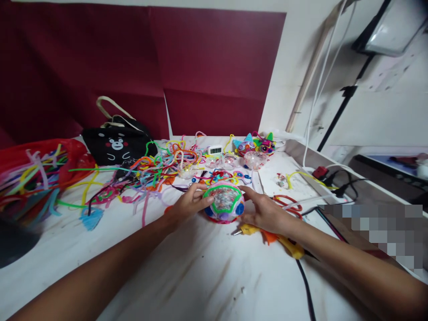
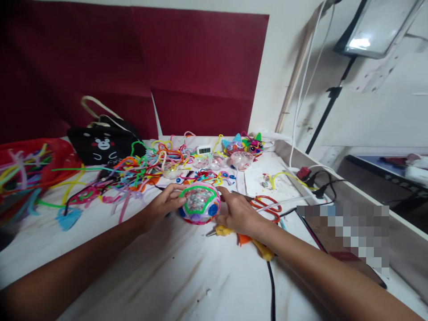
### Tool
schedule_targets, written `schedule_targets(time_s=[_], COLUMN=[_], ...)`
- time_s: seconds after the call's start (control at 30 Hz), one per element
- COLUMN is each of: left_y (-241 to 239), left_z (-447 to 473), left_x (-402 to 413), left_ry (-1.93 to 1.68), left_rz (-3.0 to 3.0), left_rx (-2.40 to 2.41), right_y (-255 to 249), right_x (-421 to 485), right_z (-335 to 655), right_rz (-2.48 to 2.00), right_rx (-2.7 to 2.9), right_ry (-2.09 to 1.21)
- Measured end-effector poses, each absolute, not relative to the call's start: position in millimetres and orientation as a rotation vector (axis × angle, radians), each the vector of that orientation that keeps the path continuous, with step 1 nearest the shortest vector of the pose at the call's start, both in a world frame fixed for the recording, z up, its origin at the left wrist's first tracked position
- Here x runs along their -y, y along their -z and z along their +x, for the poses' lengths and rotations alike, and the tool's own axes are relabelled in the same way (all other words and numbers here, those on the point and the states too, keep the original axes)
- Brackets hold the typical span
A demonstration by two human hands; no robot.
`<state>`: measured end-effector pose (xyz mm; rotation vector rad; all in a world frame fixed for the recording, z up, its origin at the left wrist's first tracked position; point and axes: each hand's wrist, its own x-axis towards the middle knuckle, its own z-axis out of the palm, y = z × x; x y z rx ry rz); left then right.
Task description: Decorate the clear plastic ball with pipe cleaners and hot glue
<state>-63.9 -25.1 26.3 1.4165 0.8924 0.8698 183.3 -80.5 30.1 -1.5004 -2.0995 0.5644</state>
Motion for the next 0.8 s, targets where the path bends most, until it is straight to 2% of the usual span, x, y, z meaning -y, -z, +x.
schedule_targets(time_s=[0.37, 0.53, 0.8], left_y=[-26.6, -24.4, -21.6], left_z=[-64.4, -65.8, -74.8], left_x=[26.6, 24.2, 11.6], left_ry=[-0.885, -0.911, -1.283], left_rz=[1.411, 1.393, 1.446], left_rx=[-0.887, -0.89, -0.894], right_y=[-41.2, -43.0, -53.6], right_x=[86.3, 82.8, 81.9], right_z=[199.7, 215.9, 221.4], right_rz=[-1.587, -1.486, -1.451], right_rx=[2.085, 2.102, 1.943], right_ry=[-0.677, -0.643, -0.684])
